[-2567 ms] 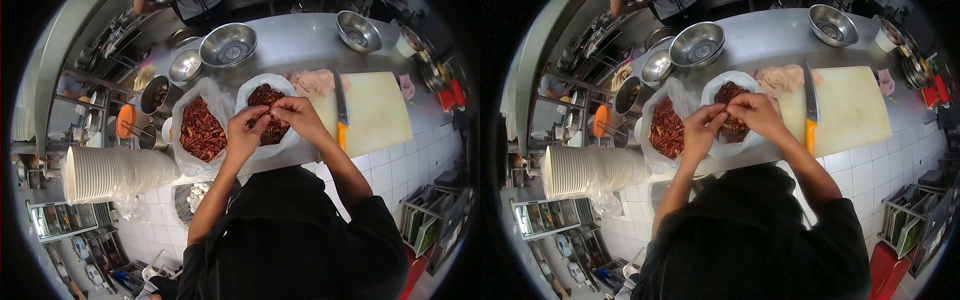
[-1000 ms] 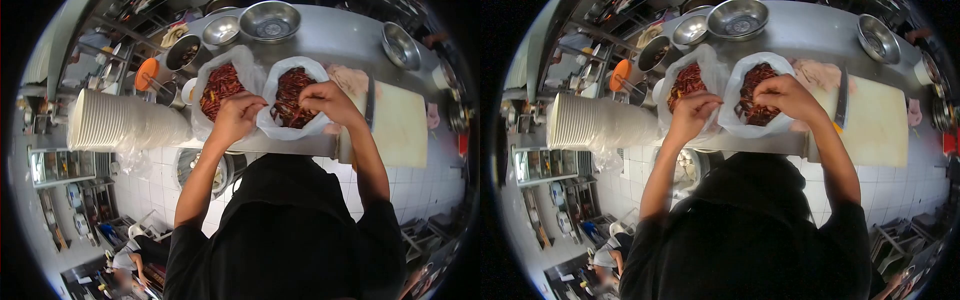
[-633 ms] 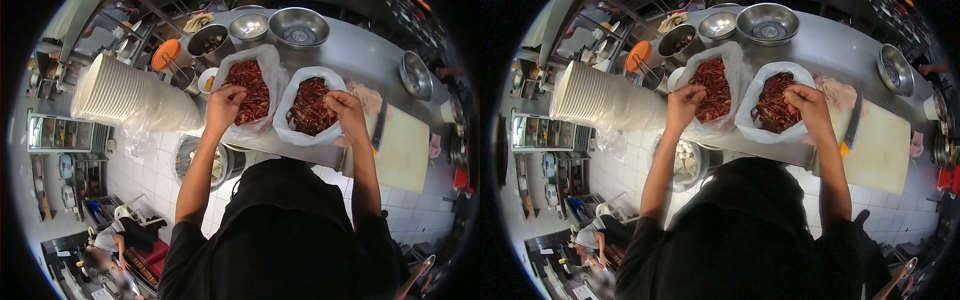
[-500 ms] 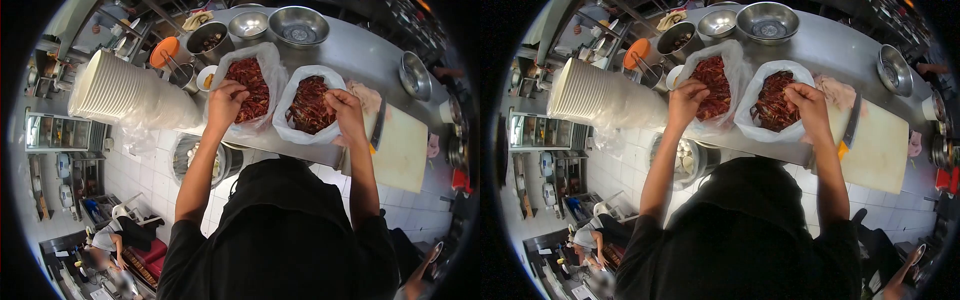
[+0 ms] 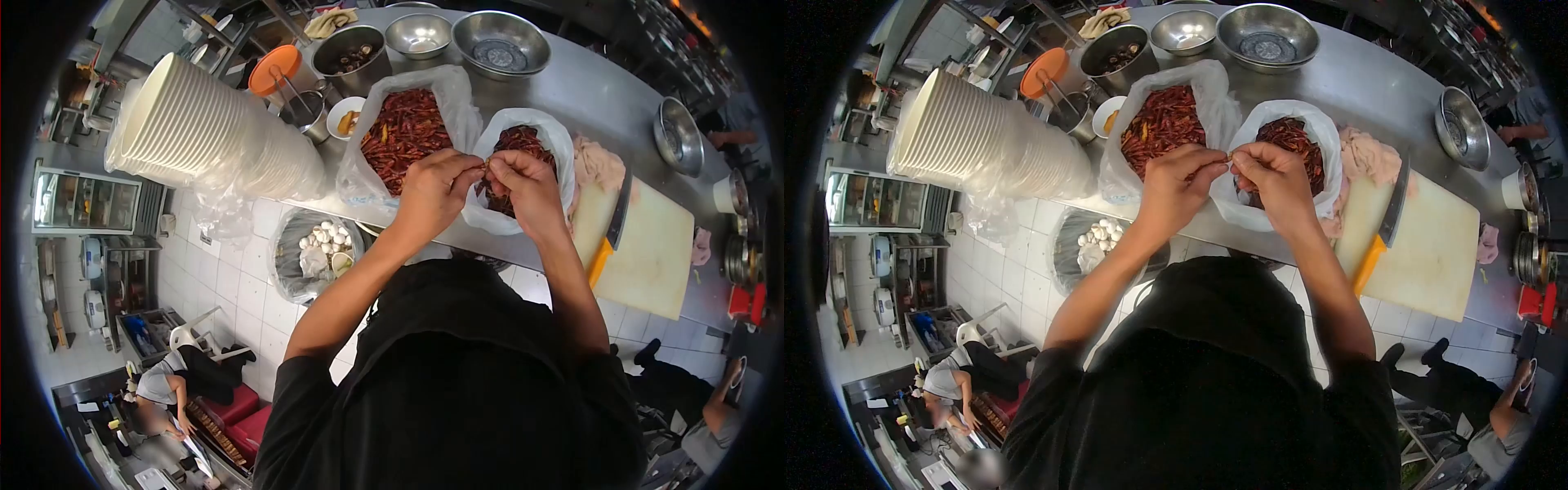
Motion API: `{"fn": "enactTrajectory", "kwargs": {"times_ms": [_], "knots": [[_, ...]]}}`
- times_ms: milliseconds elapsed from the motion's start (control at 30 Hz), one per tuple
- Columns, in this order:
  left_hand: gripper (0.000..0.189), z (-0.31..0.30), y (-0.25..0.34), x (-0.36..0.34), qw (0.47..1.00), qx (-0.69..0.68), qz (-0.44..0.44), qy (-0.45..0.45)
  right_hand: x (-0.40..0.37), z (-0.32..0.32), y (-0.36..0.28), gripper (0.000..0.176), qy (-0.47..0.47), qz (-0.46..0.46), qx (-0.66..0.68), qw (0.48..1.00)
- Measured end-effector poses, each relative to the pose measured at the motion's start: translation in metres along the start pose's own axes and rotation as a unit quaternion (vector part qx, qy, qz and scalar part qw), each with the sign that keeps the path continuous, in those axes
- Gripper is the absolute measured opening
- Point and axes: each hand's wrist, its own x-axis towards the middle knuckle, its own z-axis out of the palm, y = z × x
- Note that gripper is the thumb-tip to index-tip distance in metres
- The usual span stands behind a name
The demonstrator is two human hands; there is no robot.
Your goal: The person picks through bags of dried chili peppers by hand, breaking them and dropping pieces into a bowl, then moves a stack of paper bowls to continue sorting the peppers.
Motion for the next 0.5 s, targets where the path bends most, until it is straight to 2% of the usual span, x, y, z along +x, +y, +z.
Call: {"fn": "enactTrajectory", "kwargs": {"times_ms": [167,267,400,500], "knots": [[0.011,-0.016,-0.007,-0.007,0.995,-0.063,-0.063,-0.042,0.001,0.006,0.008,0.012,-0.057,-0.024,-0.019,0.998],[0.012,-0.033,-0.010,-0.009,0.970,-0.171,-0.143,-0.100,0.002,0.007,0.001,0.010,-0.123,0.054,0.000,0.991],[0.011,-0.049,-0.027,-0.009,0.924,-0.261,-0.212,-0.185,0.008,0.008,0.001,0.012,-0.187,0.110,0.014,0.976],[0.012,-0.056,-0.042,-0.005,0.912,-0.268,-0.195,-0.241,0.012,0.010,0.001,0.012,-0.229,0.118,0.003,0.966]]}}
